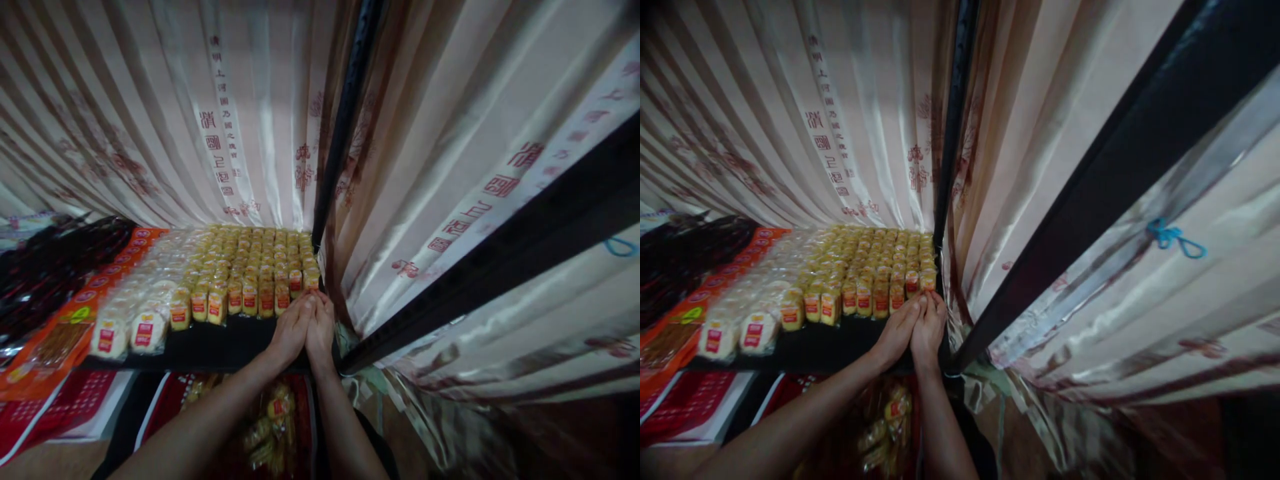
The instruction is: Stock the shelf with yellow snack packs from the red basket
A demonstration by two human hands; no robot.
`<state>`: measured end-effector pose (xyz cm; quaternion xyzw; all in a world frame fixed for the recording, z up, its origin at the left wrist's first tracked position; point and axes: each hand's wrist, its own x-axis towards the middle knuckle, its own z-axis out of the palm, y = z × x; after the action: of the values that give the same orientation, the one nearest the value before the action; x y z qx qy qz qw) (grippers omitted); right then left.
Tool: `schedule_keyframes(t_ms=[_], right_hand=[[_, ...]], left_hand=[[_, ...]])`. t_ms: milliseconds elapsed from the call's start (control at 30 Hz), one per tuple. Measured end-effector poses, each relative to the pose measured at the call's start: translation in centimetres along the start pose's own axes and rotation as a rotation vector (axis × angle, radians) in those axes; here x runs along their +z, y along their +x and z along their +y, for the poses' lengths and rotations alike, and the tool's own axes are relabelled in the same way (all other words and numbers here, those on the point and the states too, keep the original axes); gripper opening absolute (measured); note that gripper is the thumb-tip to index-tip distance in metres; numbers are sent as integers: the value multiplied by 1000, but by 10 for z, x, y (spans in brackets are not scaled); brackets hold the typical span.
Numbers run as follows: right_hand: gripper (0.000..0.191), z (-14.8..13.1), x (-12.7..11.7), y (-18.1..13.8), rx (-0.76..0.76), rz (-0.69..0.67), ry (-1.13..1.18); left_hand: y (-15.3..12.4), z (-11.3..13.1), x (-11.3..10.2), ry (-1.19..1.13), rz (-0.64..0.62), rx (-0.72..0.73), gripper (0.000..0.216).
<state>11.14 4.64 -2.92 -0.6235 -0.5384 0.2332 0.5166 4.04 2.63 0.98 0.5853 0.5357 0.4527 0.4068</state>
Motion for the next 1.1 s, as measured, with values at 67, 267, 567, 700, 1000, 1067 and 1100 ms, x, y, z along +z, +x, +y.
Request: schedule_keyframes(t_ms=[67, 267, 567, 700, 1000, 1067, 1100], right_hand=[[47, -3, -1, -1, -20, -3, -35], [46, -10, -3, -2, -42, 29, -61], [36, -30, -2, -19, -209, -74, 79], [31, -43, 13, -37, -297, -352, 214], [40, -52, 52, -70, -423, -767, 146], [41, -51, 55, -71, -444, -769, 107], [42, -51, 56, -70, -457, -768, 94]], left_hand=[[-4, 0, -1, 4, 16, 1, 41], [-22, -5, -8, 33, 79, 20, 38], [-64, -19, -35, -35, 206, -79, 35], [-81, -35, -60, 143, 504, -54, 32], [-81, -55, -104, 243, 729, -63, 46], [-79, -58, -107, 229, 710, -98, 48], [-77, -59, -108, 222, 706, -116, 49]])
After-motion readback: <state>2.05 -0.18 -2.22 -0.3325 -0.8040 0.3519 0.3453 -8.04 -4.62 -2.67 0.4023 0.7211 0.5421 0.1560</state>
